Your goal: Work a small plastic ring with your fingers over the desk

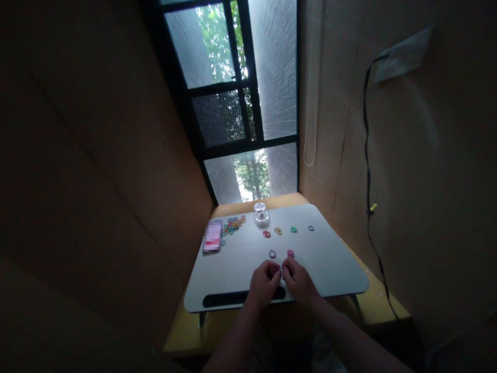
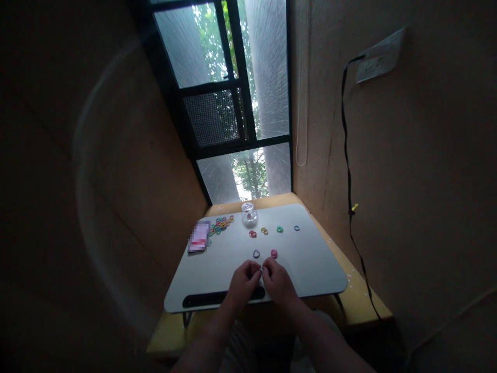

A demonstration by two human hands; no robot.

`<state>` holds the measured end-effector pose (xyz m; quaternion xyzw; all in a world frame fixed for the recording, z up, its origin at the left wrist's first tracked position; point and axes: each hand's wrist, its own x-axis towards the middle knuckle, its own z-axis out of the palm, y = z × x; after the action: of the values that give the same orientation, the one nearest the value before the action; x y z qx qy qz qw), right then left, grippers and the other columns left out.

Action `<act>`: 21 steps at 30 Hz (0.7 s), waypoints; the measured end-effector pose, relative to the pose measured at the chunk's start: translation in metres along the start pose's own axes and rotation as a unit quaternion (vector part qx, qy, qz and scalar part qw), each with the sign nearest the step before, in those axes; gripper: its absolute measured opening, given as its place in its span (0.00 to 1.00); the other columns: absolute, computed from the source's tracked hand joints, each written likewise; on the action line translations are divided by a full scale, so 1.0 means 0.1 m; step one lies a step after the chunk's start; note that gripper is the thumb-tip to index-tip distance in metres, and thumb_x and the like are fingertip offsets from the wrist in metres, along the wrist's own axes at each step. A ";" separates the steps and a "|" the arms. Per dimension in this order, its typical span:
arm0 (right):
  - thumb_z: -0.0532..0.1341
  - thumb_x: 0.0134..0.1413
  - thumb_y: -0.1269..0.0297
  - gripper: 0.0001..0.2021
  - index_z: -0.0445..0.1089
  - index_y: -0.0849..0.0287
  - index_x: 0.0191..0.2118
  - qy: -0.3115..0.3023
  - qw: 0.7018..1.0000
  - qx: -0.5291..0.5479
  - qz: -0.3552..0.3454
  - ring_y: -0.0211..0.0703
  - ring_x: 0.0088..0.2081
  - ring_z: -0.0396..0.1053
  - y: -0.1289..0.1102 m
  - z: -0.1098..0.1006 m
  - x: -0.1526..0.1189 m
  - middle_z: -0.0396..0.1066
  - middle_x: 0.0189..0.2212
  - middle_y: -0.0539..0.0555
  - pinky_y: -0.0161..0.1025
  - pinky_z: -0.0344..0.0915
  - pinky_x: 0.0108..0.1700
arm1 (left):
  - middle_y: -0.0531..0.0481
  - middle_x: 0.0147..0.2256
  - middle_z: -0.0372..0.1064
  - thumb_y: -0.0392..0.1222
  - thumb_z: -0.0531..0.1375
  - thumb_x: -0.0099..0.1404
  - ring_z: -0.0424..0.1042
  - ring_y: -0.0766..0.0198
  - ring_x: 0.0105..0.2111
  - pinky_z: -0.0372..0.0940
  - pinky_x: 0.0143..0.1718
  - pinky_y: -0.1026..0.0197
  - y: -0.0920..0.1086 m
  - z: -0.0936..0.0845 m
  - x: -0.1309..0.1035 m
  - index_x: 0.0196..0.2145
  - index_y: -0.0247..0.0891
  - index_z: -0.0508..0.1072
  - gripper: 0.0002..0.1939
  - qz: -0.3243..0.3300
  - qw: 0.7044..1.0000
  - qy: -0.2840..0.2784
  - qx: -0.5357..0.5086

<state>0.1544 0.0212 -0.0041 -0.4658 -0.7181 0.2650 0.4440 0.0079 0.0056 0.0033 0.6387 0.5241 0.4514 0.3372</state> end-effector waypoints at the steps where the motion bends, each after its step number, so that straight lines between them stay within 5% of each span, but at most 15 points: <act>1: 0.51 0.56 0.67 0.05 0.63 0.56 0.31 0.000 1.000 0.001 0.001 0.41 0.28 0.66 0.00 0.00 0.00 0.67 0.25 0.49 0.36 0.59 0.32 | 0.53 0.27 0.69 0.45 0.59 0.62 0.65 0.68 0.26 0.59 0.29 0.65 0.00 0.00 0.00 0.33 0.36 0.71 0.09 0.000 1.000 -0.002 0.003; 21: 0.56 0.55 0.63 0.04 0.62 0.56 0.31 -0.002 1.000 0.021 0.013 0.37 0.23 0.61 0.05 0.02 -0.01 0.62 0.21 0.46 0.34 0.57 0.28 | 0.54 0.28 0.69 0.41 0.57 0.61 0.66 0.67 0.28 0.61 0.31 0.65 0.00 -0.02 0.01 0.35 0.36 0.73 0.07 -0.002 1.000 -0.016 0.010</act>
<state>0.1553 0.0229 -0.0092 -0.4649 -0.7071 0.2864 0.4493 0.0066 0.0064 0.0043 0.6479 0.5250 0.4350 0.3398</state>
